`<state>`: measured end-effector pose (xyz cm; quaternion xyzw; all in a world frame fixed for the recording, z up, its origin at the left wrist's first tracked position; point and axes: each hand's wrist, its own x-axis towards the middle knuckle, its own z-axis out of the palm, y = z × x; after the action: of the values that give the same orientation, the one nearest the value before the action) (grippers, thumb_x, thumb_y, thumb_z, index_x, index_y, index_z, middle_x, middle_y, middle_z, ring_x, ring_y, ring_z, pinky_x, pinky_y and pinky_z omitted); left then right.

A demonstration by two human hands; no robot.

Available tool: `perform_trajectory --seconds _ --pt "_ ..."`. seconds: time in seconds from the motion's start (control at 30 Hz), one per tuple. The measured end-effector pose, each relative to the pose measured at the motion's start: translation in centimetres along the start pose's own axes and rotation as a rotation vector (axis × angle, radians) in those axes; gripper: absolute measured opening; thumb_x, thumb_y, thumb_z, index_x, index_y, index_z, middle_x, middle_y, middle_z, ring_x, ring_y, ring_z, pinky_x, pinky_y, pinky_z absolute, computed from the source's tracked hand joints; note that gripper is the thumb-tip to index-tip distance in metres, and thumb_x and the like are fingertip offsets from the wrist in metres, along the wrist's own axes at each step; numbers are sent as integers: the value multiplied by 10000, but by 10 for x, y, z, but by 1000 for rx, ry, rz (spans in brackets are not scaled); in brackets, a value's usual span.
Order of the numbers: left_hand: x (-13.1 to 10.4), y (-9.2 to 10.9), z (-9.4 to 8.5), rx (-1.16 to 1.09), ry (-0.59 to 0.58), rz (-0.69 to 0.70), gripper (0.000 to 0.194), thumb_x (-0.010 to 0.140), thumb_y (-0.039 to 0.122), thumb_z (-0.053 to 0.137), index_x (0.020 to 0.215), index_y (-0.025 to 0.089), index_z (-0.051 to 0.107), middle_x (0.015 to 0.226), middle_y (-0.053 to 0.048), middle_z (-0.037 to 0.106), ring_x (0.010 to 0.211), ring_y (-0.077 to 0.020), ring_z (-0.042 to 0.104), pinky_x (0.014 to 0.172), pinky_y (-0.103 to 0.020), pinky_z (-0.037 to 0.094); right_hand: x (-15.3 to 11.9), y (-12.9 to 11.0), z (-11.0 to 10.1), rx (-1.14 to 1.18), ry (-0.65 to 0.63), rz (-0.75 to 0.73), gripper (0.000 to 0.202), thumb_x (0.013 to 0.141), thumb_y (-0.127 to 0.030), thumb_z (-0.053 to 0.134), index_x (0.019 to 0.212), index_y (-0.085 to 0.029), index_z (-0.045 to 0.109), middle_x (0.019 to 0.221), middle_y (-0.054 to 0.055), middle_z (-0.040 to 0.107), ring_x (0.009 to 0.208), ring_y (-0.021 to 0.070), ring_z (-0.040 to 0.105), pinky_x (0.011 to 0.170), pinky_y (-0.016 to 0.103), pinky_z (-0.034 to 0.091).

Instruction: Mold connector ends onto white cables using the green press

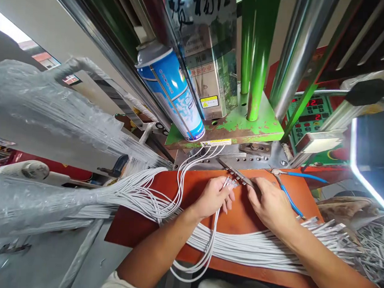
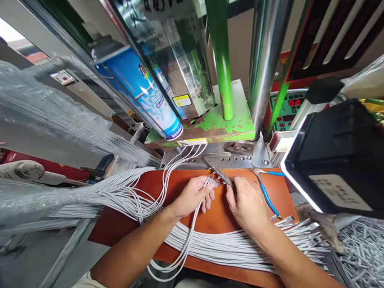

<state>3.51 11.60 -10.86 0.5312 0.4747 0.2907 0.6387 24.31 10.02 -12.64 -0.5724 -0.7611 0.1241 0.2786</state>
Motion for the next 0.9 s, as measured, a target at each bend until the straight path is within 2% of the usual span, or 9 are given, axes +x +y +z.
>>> perform_trajectory --seconds 0.23,0.43,0.53,0.7,0.9 --pt "0 5 1 35 31 -39 356 954 467 596 781 156 572 524 -2 580 380 -110 529 351 -183 430 -2 -4 8 -29 -22 -76 248 1061 -343 417 998 -192 602 880 48 650 737 200 628 627 324 375" --pt "0 11 4 -18 14 -146 254 881 360 637 760 139 603 585 -13 602 380 -86 500 336 -165 391 -3 -7 12 -75 -65 -118 262 1061 -335 384 993 -190 591 876 50 646 711 202 621 599 324 361" --pt "1 11 4 -52 31 -144 307 859 409 675 757 128 604 589 -20 604 384 -86 510 343 -163 388 -2 -8 10 -30 -97 -126 241 1053 -319 393 974 -196 584 875 50 651 724 210 630 631 331 391" --pt "2 15 -3 -154 -117 -133 478 841 583 701 869 119 593 731 -89 687 524 -163 663 456 -239 533 3 -5 4 137 -42 -34 239 1062 -351 430 1007 -210 616 915 57 684 794 219 653 722 344 446" --pt "4 18 -5 -142 -76 -162 306 872 432 646 818 150 541 650 -56 653 455 -150 625 374 -190 448 2 -2 1 141 -20 -82 258 1079 -365 417 1054 -205 617 972 71 687 855 228 669 736 345 465"
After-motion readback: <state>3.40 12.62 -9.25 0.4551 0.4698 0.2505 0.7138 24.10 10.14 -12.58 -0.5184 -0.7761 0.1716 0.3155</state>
